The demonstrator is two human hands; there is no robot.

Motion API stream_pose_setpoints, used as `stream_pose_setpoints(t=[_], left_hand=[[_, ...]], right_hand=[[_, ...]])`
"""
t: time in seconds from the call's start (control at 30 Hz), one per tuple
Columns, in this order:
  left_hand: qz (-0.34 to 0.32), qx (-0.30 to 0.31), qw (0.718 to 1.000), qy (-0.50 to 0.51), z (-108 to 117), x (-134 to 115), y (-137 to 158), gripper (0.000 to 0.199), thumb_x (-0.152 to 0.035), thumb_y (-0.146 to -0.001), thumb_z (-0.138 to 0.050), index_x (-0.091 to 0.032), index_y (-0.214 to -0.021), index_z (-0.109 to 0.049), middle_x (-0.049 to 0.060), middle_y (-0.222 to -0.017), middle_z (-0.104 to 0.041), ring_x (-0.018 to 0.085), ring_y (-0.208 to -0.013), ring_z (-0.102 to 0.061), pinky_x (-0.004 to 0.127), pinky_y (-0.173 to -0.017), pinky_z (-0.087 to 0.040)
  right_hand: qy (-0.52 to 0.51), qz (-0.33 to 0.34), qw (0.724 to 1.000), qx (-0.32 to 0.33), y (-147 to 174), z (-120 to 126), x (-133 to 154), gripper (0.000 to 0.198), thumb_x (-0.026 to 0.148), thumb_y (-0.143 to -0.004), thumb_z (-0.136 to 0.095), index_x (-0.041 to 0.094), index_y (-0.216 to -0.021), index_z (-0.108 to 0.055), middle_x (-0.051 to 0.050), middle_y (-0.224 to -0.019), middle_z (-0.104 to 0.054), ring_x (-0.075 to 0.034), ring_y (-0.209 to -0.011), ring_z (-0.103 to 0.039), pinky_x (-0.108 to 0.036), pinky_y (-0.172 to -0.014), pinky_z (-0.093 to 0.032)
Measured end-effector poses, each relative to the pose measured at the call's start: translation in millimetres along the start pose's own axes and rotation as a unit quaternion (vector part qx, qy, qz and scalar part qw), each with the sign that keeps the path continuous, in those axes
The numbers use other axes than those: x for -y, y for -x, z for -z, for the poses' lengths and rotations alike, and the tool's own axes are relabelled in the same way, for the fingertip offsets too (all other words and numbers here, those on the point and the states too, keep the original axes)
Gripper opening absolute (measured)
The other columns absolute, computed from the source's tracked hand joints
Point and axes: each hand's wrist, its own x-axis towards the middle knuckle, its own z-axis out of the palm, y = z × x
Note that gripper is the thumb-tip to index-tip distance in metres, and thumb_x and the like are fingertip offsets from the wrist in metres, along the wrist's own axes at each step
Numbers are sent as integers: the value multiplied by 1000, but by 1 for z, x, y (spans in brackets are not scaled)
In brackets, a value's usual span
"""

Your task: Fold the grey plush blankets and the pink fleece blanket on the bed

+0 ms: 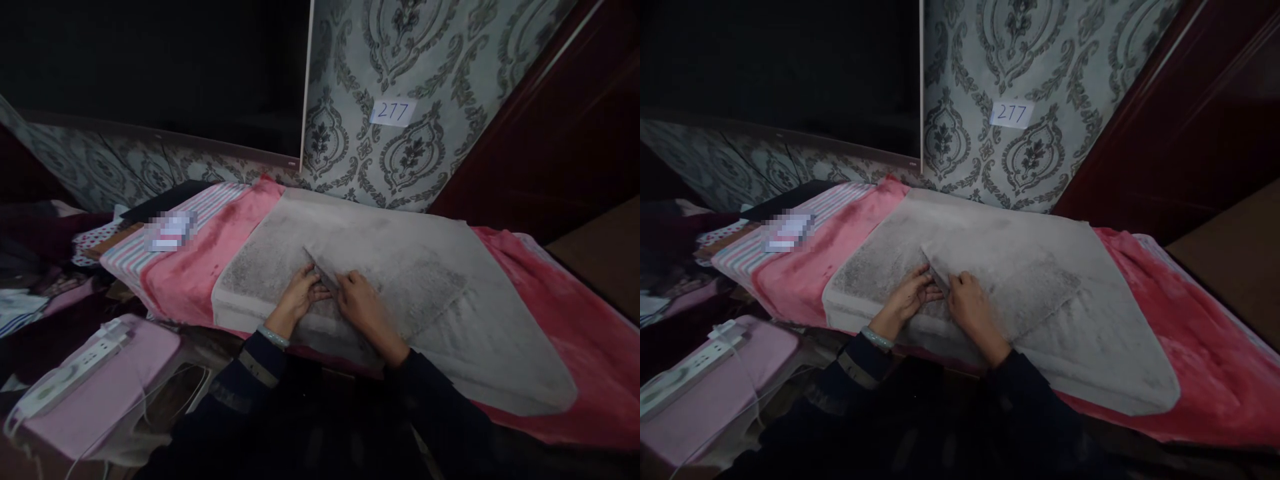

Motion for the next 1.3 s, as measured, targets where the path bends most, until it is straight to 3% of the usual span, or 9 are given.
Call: stream_pose_setpoints(t=[0.13, 0.33, 0.57, 0.7, 0.83, 0.97, 1.1, 1.2, 1.3], left_hand=[[4, -7, 1000, -13, -2, -2, 2, 56, -8, -80, -64, -20, -132, -46, 5, -92, -73, 21, -69, -73, 42, -78, -62], [-4, -2, 1000, 0, -2, -3, 4, 55, -8, -74, -72, -20, -123, -49, 0, -79, -70, 20, -63, -71, 38, -69, -61], [-1, -8, 1000, -5, -2, -1, 2, 61, -9, -75, -71, -19, -130, -47, 3, -86, -73, 21, -65, -72, 40, -71, -61], [-2, -18, 1000, -8, -2, 0, -2, 68, -10, -72, -77, -20, -132, -46, 4, -86, -74, 22, -66, -72, 41, -71, -62], [5, -13, 999, -41, -5, -2, -8, 63, -10, -70, -77, -19, -127, -51, 3, -83, -72, 19, -67, -71, 36, -69, -61], [-41, -35, 993, -101, -11, -3, -15, 58, -10, -68, -75, -19, -122, -55, -1, -76, -68, 14, -63, -66, 26, -60, -56], [-70, -67, 989, -115, -14, 1, -18, 52, -9, -66, -75, -18, -114, -58, -3, -70, -65, 13, -57, -61, 23, -54, -52], [-76, -88, 988, -105, -14, 2, -17, 49, -7, -64, -76, -18, -108, -58, -3, -69, -66, 14, -58, -62, 25, -54, -53], [-44, -82, 992, -90, -16, -5, -18, 39, -8, -65, -73, -16, -101, -62, -1, -68, -66, 15, -57, -62, 28, -56, -55]], right_hand=[[-17, 3, 1000, -4, -2, 1, -3, 39, 14, -97, -50, 16, -134, -63, -13, -113, -62, -24, -107, -59, -30, -87, -45], [-39, -3, 999, -26, -12, 22, -6, 30, 11, -94, -48, 17, -113, -71, -10, -105, -62, -21, -99, -60, -27, -81, -45], [-101, 13, 995, -13, -8, -2, -10, 33, 17, -101, -44, 15, -121, -70, -11, -102, -64, -21, -96, -62, -29, -86, -47], [-136, 17, 991, 1, -8, -3, -18, 34, 15, -100, -44, 14, -119, -72, -10, -100, -66, -21, -96, -64, -29, -87, -47], [-153, 28, 987, -31, -10, 0, -22, 37, 11, -93, -50, 15, -124, -70, -11, -109, -69, -22, -103, -64, -30, -92, -48], [-172, 20, 983, -58, -13, 2, -18, 38, 8, -91, -51, 17, -122, -71, -10, -112, -71, -21, -106, -64, -31, -95, -48], [-178, 52, 981, -50, -8, -2, -13, 32, 15, -92, -56, 18, -119, -73, -10, -109, -69, -22, -105, -64, -32, -93, -49], [-230, 61, 969, -62, -2, -1, -25, 30, 23, -98, -51, 20, -118, -73, -10, -109, -71, -21, -104, -65, -33, -92, -51], [-239, 46, 964, -110, 2, 5, -50, 38, 29, -103, -43, 20, -129, -69, -11, -119, -71, -23, -113, -64, -38, -99, -51]])
